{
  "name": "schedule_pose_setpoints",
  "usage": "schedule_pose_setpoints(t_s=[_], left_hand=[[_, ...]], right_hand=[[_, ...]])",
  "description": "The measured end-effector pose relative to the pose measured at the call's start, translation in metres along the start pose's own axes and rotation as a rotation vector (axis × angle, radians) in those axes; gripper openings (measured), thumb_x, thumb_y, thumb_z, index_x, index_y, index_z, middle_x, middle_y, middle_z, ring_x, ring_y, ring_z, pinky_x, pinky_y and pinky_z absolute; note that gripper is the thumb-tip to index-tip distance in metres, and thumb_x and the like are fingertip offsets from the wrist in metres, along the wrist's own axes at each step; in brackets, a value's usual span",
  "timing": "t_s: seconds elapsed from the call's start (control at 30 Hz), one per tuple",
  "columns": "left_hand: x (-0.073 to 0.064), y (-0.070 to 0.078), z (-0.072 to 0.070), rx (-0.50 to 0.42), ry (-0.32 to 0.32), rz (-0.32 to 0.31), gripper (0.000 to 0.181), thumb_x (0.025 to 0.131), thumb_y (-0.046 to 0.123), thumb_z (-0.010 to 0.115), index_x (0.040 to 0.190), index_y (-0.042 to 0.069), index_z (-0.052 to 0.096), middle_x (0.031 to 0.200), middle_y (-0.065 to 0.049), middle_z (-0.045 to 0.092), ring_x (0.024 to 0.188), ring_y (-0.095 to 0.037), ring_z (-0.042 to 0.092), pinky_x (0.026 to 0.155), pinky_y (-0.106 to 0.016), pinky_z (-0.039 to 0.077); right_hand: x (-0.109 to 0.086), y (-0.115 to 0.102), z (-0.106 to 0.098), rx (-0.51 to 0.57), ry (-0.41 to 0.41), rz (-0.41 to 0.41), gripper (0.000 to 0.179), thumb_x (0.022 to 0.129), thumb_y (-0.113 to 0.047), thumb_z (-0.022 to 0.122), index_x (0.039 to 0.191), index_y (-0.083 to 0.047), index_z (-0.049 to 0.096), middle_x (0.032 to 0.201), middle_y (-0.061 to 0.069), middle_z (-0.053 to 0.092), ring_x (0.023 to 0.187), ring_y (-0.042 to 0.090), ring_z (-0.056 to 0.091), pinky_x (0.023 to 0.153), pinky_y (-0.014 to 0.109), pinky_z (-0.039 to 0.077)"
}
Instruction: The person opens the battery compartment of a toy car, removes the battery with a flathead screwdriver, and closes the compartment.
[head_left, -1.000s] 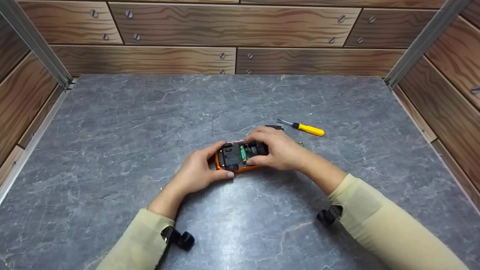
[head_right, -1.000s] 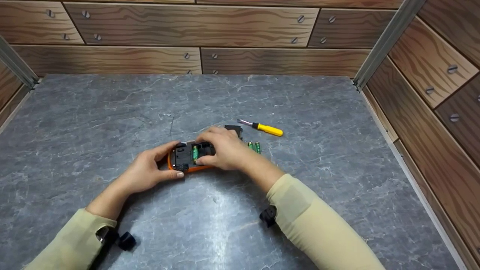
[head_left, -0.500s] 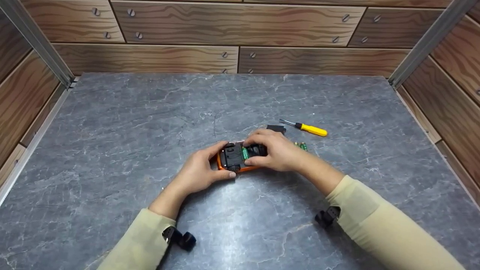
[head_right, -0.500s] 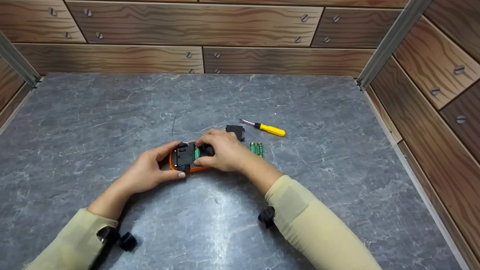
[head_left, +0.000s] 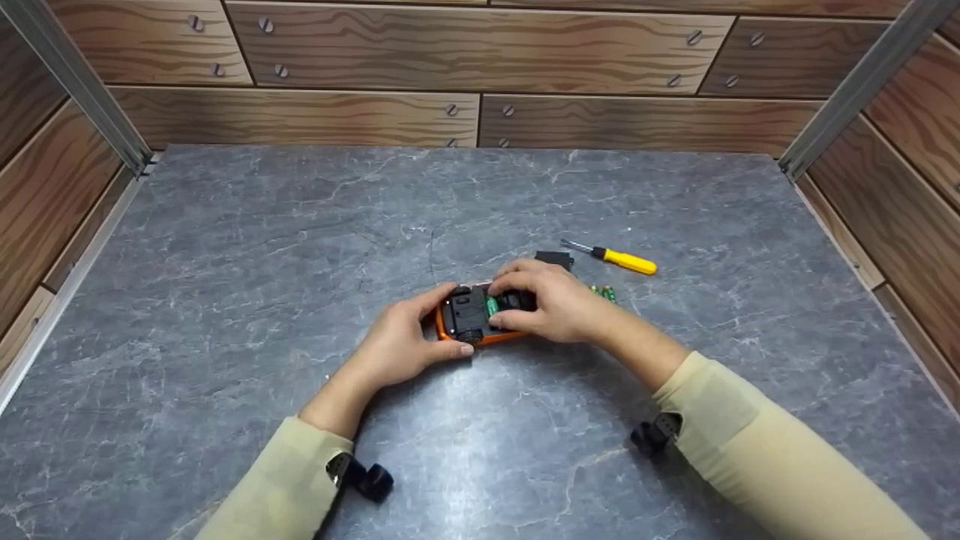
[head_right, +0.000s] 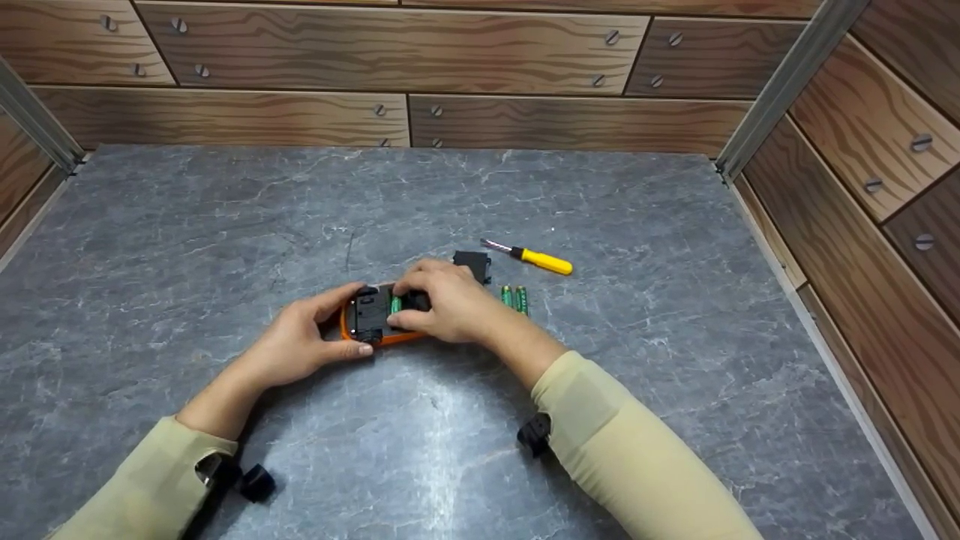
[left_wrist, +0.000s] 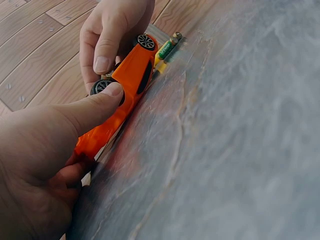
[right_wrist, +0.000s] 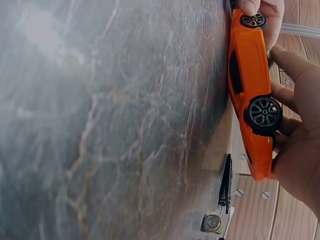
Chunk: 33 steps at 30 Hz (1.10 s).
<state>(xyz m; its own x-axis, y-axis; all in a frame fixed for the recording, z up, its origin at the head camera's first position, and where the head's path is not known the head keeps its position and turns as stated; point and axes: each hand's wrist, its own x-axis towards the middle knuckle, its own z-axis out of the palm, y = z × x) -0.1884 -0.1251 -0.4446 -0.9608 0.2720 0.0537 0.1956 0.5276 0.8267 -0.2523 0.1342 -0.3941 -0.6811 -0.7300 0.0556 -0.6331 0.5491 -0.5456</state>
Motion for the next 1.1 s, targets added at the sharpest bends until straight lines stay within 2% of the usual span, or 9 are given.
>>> schedule_pose_setpoints(t_s=[0.17, 0.4, 0.67, 0.9, 1.1], left_hand=[[0.0, 0.0, 0.0, -0.005, 0.001, 0.003, 0.093, 0.081, 0.039, 0.094, 0.16, 0.016, 0.05, 0.155, -0.008, 0.057, 0.141, -0.025, 0.053, 0.121, -0.044, 0.038], [0.001, 0.0, 0.0, -0.014, -0.001, 0.003, 0.094, 0.081, 0.039, 0.094, 0.16, 0.015, 0.049, 0.156, -0.009, 0.056, 0.141, -0.025, 0.053, 0.121, -0.044, 0.038], [0.0, 0.0, 0.0, -0.013, -0.005, 0.002, 0.095, 0.081, 0.038, 0.094, 0.161, 0.014, 0.048, 0.157, -0.009, 0.055, 0.143, -0.026, 0.052, 0.122, -0.044, 0.037], [0.0, 0.0, 0.0, -0.014, -0.004, 0.015, 0.094, 0.081, 0.035, 0.094, 0.16, 0.013, 0.048, 0.156, -0.01, 0.056, 0.142, -0.026, 0.053, 0.122, -0.043, 0.038], [0.0, 0.0, 0.0, -0.005, -0.001, 0.006, 0.095, 0.08, 0.036, 0.095, 0.16, 0.014, 0.049, 0.157, -0.009, 0.055, 0.143, -0.027, 0.052, 0.122, -0.044, 0.037]], right_hand=[[-0.001, 0.002, 0.0, 0.013, -0.013, -0.005, 0.043, 0.092, -0.044, 0.083, 0.122, -0.014, 0.076, 0.14, 0.009, 0.064, 0.128, 0.033, 0.059, 0.11, 0.054, 0.047], [-0.001, 0.002, 0.0, -0.001, -0.057, 0.026, 0.052, 0.09, -0.048, 0.083, 0.131, -0.016, 0.075, 0.145, 0.006, 0.061, 0.131, 0.032, 0.056, 0.111, 0.055, 0.044], [-0.001, 0.0, 0.0, 0.003, -0.059, 0.04, 0.047, 0.089, -0.046, 0.084, 0.126, -0.017, 0.075, 0.144, 0.005, 0.061, 0.133, 0.031, 0.054, 0.114, 0.059, 0.037], [-0.004, 0.001, -0.001, 0.042, 0.0, -0.014, 0.046, 0.087, -0.04, 0.087, 0.122, -0.014, 0.074, 0.142, 0.007, 0.063, 0.131, 0.03, 0.057, 0.113, 0.052, 0.043], [-0.016, 0.003, -0.016, 0.068, 0.088, -0.027, 0.047, 0.086, -0.035, 0.09, 0.124, -0.012, 0.074, 0.14, 0.011, 0.066, 0.13, 0.029, 0.059, 0.112, 0.05, 0.045]])
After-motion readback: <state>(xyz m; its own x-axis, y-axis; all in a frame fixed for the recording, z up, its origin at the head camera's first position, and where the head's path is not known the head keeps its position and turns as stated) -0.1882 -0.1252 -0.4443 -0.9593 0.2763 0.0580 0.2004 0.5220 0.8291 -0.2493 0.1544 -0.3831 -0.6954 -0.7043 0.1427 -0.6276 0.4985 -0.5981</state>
